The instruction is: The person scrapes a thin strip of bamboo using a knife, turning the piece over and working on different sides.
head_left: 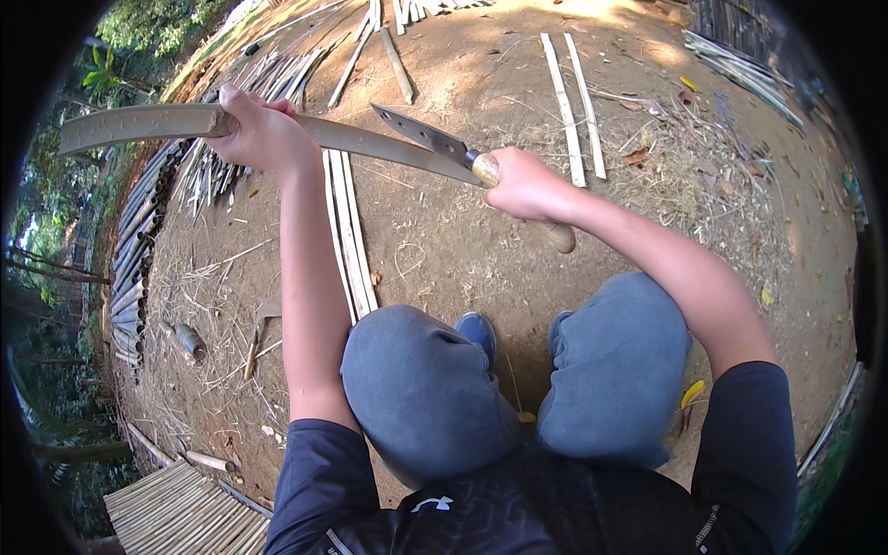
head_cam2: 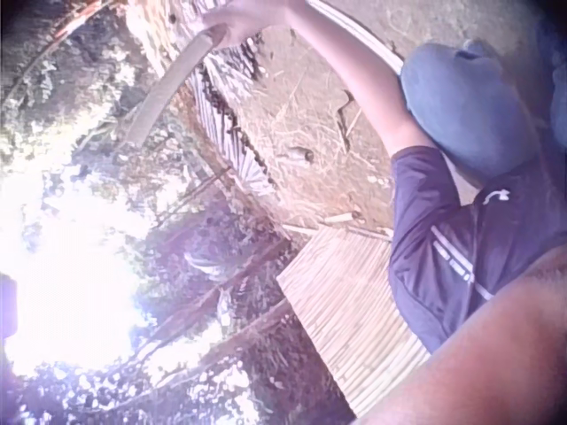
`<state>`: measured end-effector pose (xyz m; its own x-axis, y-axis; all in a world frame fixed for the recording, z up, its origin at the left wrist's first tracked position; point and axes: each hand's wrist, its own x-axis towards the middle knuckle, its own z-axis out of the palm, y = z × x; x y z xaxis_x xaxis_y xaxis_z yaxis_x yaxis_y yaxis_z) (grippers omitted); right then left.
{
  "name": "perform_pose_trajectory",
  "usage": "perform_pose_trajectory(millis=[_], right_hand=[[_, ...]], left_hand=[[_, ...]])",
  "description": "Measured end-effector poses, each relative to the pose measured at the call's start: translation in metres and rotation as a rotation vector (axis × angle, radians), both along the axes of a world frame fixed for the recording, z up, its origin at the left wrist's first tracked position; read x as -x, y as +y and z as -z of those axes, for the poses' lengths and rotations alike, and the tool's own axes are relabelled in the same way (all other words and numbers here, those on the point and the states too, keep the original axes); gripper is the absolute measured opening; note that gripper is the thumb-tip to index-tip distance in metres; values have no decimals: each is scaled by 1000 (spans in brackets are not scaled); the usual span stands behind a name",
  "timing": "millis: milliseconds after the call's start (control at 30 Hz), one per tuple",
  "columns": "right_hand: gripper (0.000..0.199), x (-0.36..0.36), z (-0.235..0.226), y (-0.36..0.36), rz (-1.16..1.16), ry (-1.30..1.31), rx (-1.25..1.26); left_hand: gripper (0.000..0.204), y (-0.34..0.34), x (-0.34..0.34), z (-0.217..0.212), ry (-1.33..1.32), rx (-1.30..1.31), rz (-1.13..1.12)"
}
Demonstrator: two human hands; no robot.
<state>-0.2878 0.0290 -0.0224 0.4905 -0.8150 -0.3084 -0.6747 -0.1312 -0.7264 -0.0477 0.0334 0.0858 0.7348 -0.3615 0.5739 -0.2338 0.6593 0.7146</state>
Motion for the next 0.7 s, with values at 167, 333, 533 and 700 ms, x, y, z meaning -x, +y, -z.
perform_pose_trajectory(millis=[167, 333, 533, 700], right_hand=[[19, 2, -12, 12, -23, -102, 112], [21, 3, -3, 1, -2, 1, 8], [28, 1, -1, 7, -29, -52, 141], [32, 8, 19, -11, -28, 88, 75]], left_hand=[[20, 5, 11, 0, 10, 7, 17], [20, 0, 12, -4, 67, -5, -56], [21, -4, 8, -1, 32, 9, -44], [23, -1, 13, -3, 67, -34, -116]])
